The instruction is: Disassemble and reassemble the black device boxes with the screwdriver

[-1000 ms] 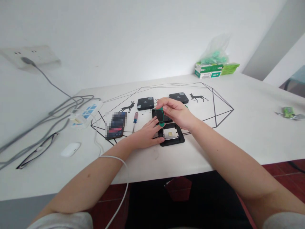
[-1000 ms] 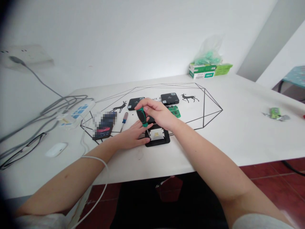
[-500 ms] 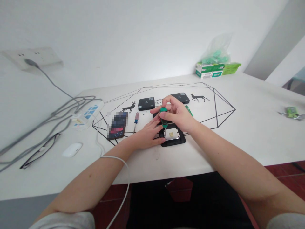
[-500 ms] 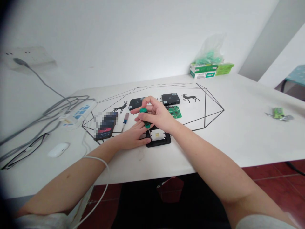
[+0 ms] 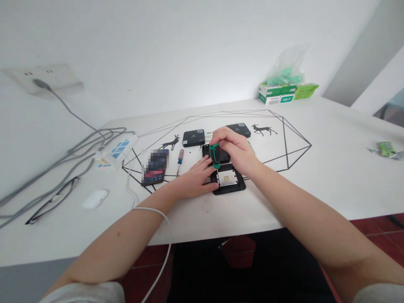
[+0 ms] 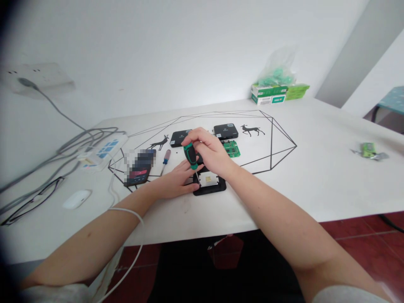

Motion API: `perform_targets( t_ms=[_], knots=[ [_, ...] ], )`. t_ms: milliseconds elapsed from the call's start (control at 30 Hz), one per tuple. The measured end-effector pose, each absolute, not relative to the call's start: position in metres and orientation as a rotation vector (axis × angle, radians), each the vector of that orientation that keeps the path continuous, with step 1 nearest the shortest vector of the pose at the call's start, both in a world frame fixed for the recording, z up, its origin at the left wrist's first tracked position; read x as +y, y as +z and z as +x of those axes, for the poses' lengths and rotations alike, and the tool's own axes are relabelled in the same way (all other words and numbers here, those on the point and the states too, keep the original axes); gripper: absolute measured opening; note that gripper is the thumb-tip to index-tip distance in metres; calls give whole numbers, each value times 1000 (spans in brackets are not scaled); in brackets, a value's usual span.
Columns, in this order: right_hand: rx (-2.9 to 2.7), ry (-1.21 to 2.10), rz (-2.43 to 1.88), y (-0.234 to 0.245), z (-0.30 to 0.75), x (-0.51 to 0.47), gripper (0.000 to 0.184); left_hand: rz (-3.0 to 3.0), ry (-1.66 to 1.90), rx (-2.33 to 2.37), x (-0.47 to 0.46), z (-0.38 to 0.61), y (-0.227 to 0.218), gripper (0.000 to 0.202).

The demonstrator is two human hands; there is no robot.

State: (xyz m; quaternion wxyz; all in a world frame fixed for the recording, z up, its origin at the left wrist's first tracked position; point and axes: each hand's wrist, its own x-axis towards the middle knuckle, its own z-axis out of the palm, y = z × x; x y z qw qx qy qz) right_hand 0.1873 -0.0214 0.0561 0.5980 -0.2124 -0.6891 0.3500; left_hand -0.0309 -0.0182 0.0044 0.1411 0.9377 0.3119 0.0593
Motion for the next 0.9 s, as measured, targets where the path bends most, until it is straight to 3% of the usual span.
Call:
perform_targets(
  t_ms=[167, 300, 433, 567, 733, 900],
  knots=[
    [-1492, 1039, -469, 58, 183, -30, 6, 2706, 208, 873, -20, -30, 7, 69],
    [-1471, 1187, -500, 56, 178, -35, 44, 2704, 249, 823, -20, -29, 9, 66],
    [-1480, 1275, -470, 55, 179, -36, 34, 2704, 256, 838, -19, -28, 8, 67],
    [-1587, 1103, -478, 57, 183, -35, 10, 2696, 233, 851, -19, -29, 7, 70],
    [-1737, 729, -527, 58, 187, -30, 22, 2674, 217, 877, -20, -31, 7, 68],
    [-1718, 739, -482, 59, 187, -31, 23, 2689, 205, 870, -21, -30, 10, 66]
  ],
)
